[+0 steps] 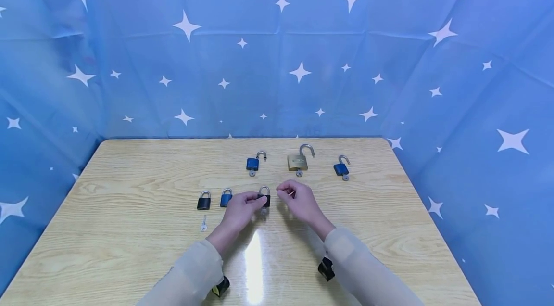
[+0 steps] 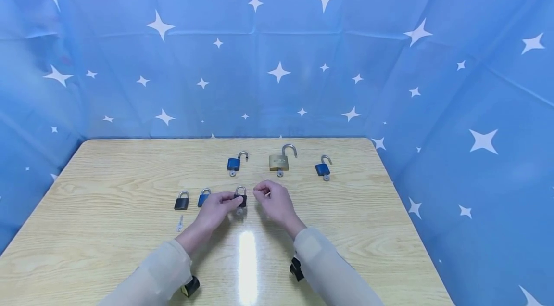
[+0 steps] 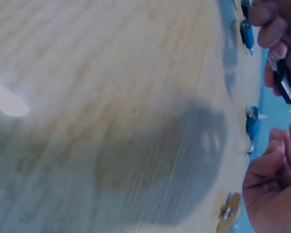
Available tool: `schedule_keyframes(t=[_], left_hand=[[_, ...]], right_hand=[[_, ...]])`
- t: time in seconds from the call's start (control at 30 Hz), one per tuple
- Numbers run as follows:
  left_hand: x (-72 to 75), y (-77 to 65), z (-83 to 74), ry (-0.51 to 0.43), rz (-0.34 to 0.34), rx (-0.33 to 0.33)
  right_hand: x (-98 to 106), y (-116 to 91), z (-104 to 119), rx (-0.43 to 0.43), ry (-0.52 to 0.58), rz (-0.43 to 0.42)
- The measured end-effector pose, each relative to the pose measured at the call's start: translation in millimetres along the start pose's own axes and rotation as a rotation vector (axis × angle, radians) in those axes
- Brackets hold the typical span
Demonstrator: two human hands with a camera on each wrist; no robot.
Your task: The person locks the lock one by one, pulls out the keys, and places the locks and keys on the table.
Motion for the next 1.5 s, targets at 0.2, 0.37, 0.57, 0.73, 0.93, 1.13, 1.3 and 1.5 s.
schedule_keyframes(t=[0.2,0.37,0.57,0.73,0.93,1.13,1.3,1.5], left_hand=[[8.0,1.2,-3.3,-0.027,-0.038,0.015],[11.8,2.6,-5.1,-0.036,-0.032,0.018],[13.3,3.9,-4.7,-0.063,-0.030,0.026],[10.9,5.6,-3.2,-0.084,-0.022,0.029],[7.4,5.5,-3.0,-0.098,-0.032,0.027],[4.5,6.9,-0.9,-0.093,-0.034,0.036],[3.5,8.1,2.1,-0.104,-0.033,0.048],[3.0,7.4,2.8,-0.099,-0.035,0.058]], right_hand=[[-13,-9,-3,-0.007,0.029,0.054],[-29,-18,-3,0.006,0.049,0.091],[-44,-24,-2,-0.015,0.148,0.036],[-50,-25,-1,-0.078,0.309,-0.027],[-52,-27,4,-0.134,0.454,-0.092],[-56,-28,3,-0.191,0.555,-0.155],[-63,-28,-4,-0.205,0.618,-0.178],[-65,-27,-7,-0.194,0.641,-0.175]])
Point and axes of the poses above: each hand's wrist, its own y-axis towards the middle knuckle, its own x-axis out of the back of the hand, z = x × y, the point moved 4 cm from there along y, towards the middle knuckle, and after that the axes turned 11 degrees about z, right-handed, at the moved point
